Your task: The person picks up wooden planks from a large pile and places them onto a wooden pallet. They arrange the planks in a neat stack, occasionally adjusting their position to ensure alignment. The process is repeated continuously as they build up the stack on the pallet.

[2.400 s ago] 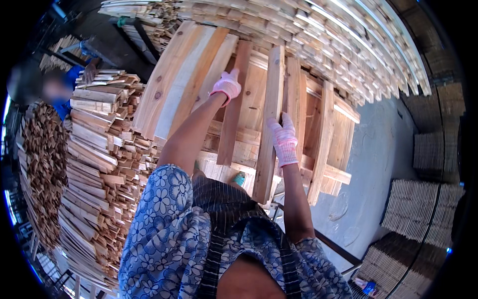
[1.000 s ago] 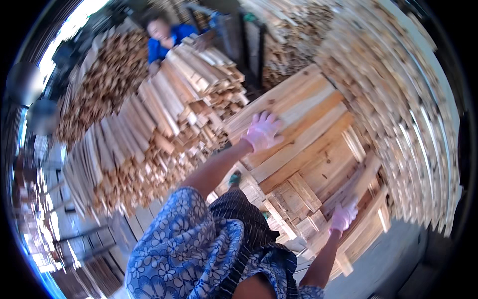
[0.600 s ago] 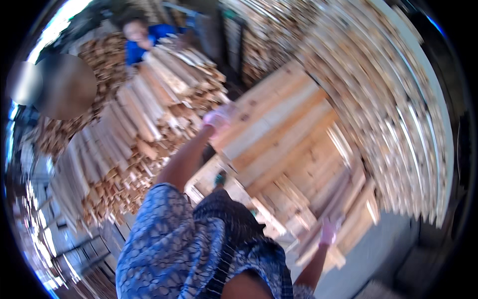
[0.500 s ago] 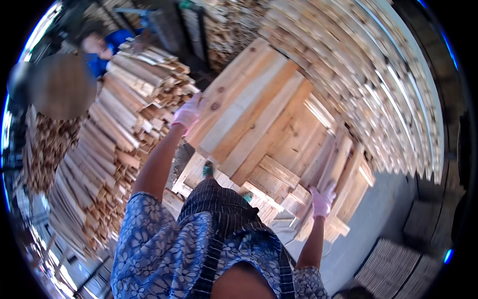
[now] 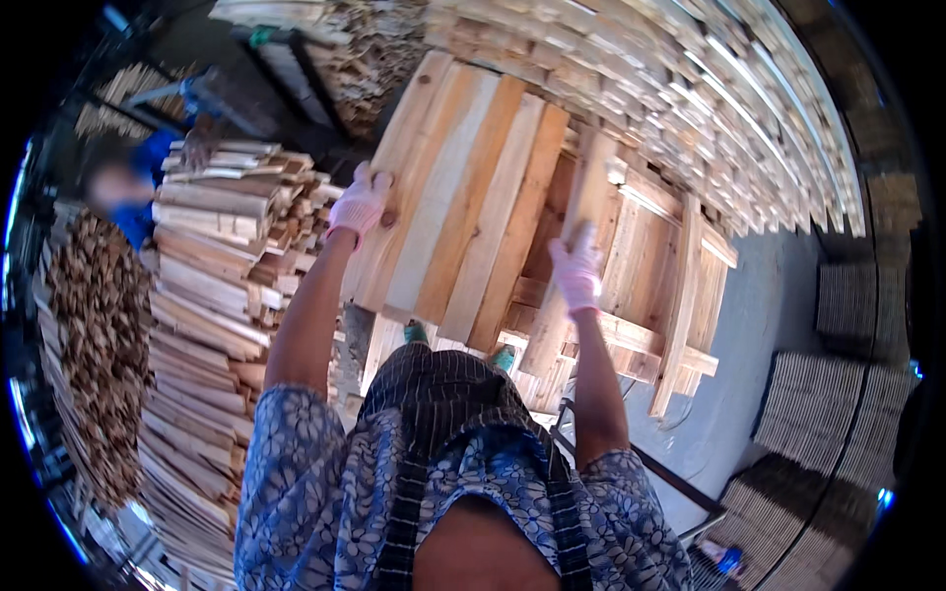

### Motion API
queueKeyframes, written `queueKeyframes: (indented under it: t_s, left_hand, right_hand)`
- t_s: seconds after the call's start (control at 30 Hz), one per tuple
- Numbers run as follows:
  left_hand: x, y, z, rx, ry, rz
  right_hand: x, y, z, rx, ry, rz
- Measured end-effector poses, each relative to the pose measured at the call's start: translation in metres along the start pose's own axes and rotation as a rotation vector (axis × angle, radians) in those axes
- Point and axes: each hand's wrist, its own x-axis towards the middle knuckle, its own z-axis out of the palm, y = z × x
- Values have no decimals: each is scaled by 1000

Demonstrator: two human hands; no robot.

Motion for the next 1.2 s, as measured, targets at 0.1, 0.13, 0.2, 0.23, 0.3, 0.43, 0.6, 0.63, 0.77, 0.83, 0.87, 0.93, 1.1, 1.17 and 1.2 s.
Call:
queueKeyframes:
  t_s: [0.1, 0.13, 0.2, 0.23, 0.3, 0.43, 0.6, 0.63, 0.77, 0.83, 0.87, 0.93, 1.1, 1.17, 1.2]
  left_hand:
    - [12, -5, 21, 101, 39, 33]
    - [1, -27, 27, 153, 33, -13]
    - [8, -27, 29, 169, 8, -18]
    - [7, -31, 26, 157, -21, -45]
    - [6, -44, 19, 10, 16, -181]
    - [-19, 62, -42, -267, 100, -263]
    - [-82, 146, -8, 84, 92, 20]
    - [-86, 167, 2, 157, 105, 10]
    - [-92, 209, 19, 231, 134, -28]
    - [-96, 198, 27, 231, 180, -12]
    - [-98, 197, 31, 233, 174, -24]
    - [-98, 194, 32, 247, 174, -67]
    - [-92, 198, 28, 228, 97, -85]
    - [-95, 199, 17, 204, -30, -150]
    - [-94, 200, 10, 208, -42, -156]
  right_hand:
    - [1, -16, 59, -99, 248, -116]
    - [-13, -73, 31, -28, -26, 92]
    - [-7, -64, 30, 2, -2, 82]
    - [-7, -68, 17, 88, -70, 56]
    - [-4, -49, 0, 152, -95, -29]
    - [-11, 42, -69, 12, 80, -12]
    - [-7, 194, -173, -388, 179, 123]
    - [-8, 213, -173, -396, 161, 164]
    - [3, 246, -179, -386, 72, 275]
    - [5, 252, -193, -262, 14, 283]
    - [7, 254, -197, -255, 58, 243]
    - [10, 251, -200, -227, 145, 137]
    - [45, 210, -120, 355, 108, -243]
    - [44, 143, -85, 443, 13, -281]
    - [43, 113, -66, 455, -39, -267]
